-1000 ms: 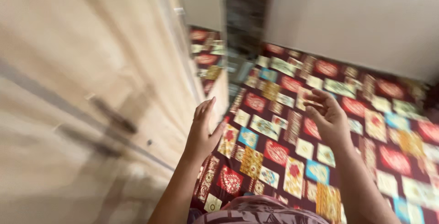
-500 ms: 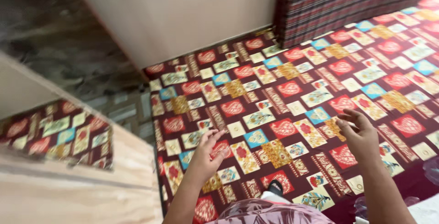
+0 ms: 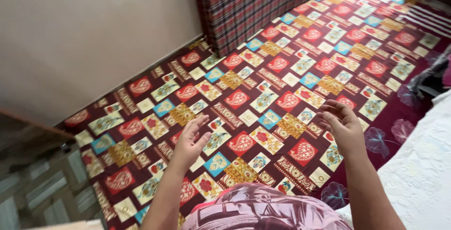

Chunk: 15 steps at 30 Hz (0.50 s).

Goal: The person cleans a t-shirt using a white cloth, folds it, carries it to a wooden closet, and places it on a shelf inside.

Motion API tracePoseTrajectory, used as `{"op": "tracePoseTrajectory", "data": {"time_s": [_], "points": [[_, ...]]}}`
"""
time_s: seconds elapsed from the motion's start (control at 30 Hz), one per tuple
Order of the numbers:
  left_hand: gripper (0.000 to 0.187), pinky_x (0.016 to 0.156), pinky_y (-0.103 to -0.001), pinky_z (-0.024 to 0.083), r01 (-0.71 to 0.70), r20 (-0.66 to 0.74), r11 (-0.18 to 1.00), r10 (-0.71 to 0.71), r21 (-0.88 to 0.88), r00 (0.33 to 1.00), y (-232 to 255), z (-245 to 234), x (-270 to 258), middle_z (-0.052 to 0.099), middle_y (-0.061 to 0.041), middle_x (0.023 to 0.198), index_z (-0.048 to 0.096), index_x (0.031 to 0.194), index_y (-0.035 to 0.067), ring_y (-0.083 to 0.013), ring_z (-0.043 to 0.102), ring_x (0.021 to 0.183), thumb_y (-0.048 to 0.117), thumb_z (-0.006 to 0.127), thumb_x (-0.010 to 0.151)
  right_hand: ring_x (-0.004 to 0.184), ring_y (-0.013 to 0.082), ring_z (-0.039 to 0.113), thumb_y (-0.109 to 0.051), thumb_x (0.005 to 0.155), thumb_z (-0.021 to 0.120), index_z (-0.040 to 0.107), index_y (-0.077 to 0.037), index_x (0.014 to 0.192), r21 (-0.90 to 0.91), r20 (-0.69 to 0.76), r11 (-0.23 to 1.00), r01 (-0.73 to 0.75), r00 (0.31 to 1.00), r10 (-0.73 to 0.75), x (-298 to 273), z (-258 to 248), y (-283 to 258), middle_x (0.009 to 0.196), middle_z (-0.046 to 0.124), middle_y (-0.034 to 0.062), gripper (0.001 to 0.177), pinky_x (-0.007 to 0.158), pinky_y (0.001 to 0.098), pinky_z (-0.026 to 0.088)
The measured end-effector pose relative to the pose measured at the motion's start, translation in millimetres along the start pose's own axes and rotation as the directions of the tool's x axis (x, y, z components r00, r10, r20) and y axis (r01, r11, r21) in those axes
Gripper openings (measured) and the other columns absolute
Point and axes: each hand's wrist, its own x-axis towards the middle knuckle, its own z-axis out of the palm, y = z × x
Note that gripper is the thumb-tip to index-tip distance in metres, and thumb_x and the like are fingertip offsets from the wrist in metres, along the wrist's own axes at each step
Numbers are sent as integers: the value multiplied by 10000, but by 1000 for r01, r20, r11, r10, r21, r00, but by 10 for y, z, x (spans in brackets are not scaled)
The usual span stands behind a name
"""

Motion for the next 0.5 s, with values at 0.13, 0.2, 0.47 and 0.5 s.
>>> {"op": "tracePoseTrajectory", "data": {"time_s": [0.13,0.2,0.47,0.5], "points": [[520,1074,-342,476,-89,66,995,93,-54,993,-246,90,648,548,-78,1414,570,1428,92,-216,566,1313,113,698,925,1085,234,686,-62,989,598,552,9,1326,123,-63,991,-59,996,67,384,-15,11,1217,654,133,348,870,369,605],[529,1023,-339,521,44,119,975,-18,-217,993,-358,89,1017,529,-79,1391,554,1431,83,-211,577,1292,112,679,919,1085,231,686,-64,986,590,556,-4,1326,135,-97,989,-66,992,80,621,22,36,1217,653,125,346,871,367,603],[494,1053,-333,488,-1,157,982,31,-189,987,-660,37,2953,602,-92,1421,563,1431,65,-216,555,1361,117,655,948,1080,239,684,-48,1010,563,550,-5,1317,216,-212,976,9,976,38,1939,110,124,1211,643,129,311,881,372,594],[508,1055,-331,499,30,175,983,2,-179,985,-624,55,3249,605,-91,1427,557,1440,76,-209,554,1360,125,656,944,1079,249,677,-32,1005,557,538,-13,1327,210,-250,977,19,968,35,2120,144,99,1217,639,132,323,875,381,588]]}}
